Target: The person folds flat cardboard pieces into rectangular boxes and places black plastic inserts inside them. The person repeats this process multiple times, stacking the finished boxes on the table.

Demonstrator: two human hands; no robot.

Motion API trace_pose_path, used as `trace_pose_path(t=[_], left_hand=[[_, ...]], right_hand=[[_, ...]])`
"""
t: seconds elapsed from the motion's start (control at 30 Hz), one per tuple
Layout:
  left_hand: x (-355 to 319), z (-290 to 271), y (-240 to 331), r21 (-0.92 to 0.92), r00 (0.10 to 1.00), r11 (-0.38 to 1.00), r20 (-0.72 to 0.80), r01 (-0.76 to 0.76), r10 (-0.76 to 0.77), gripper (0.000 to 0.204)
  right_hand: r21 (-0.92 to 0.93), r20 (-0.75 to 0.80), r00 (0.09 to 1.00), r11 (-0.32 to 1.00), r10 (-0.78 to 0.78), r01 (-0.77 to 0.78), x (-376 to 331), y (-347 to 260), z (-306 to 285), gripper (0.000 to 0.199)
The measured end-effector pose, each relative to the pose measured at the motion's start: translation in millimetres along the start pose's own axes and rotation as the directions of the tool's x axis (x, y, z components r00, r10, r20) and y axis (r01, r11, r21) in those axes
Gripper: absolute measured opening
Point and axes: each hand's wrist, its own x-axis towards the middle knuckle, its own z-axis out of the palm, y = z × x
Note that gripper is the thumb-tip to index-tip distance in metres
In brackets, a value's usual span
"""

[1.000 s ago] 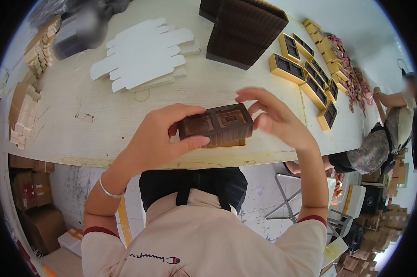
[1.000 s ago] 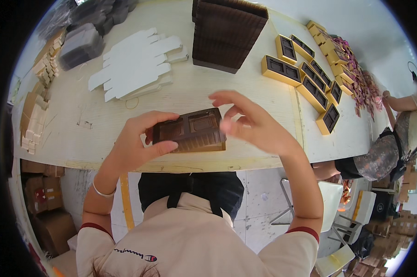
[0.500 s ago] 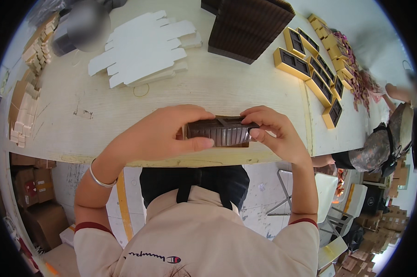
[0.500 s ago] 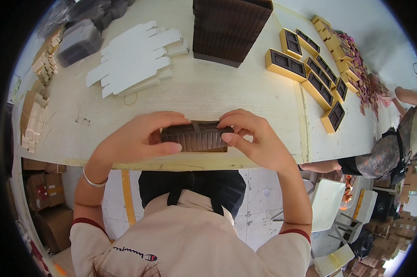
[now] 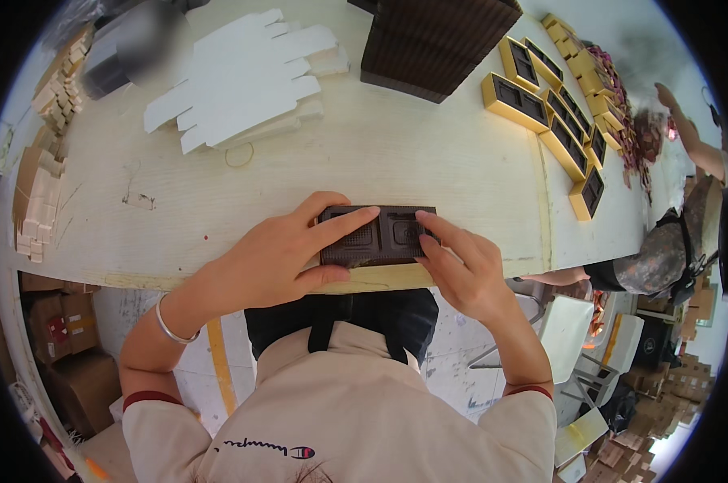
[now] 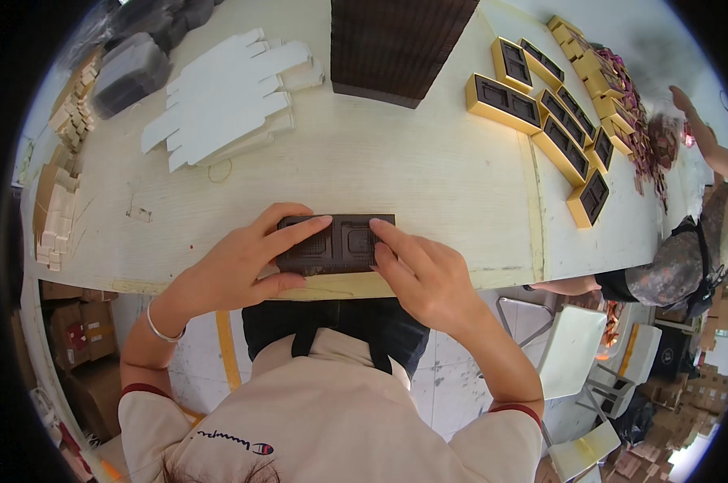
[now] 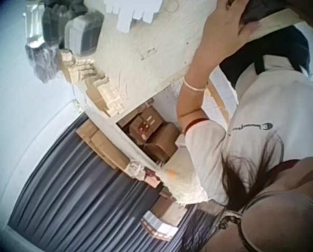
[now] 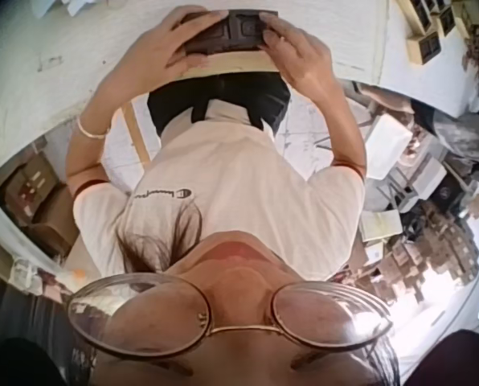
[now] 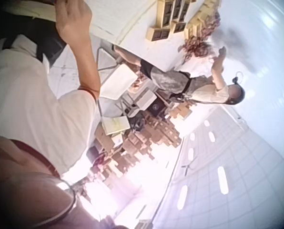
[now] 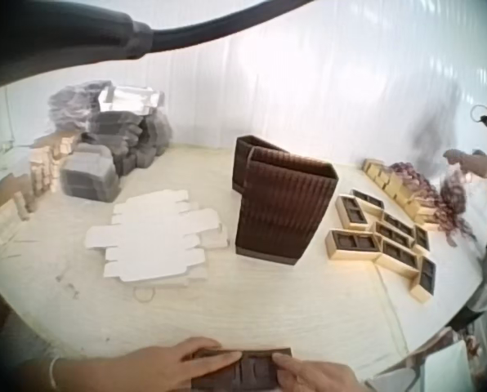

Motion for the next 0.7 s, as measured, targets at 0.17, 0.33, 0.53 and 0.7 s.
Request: trace_pose_path(t=[0.17,0.33,0.53,0.7], left_hand=[[10,-9,11,0.106,0.983,0.986,0.120,0.128,-0.141,0.057],[9,5,7,0.253,0.998,0.966,-0.033,0.051,-0.044,0.052],[3,8,2,0.402,0.993,0.914,-0.070,-0.057,0.093,0.062],[4,15,1,0.507,0.985,0.859,-0.102,-0.070,0.140,0.074]], right_hand=[[0.266,0.194,0.954,0.924,0.229,-0.276,11,-1,-8,0.030],[0.244,0.252,0.941,0.926,0.226,-0.288,11,0,-11,0.038],[0.028,0.157,0.981,0.992,0.115,-0.121,4,-8,-4,0.040],[0.032,0.121,0.986,0.992,0.115,-0.120,-2,3,7,0.040]])
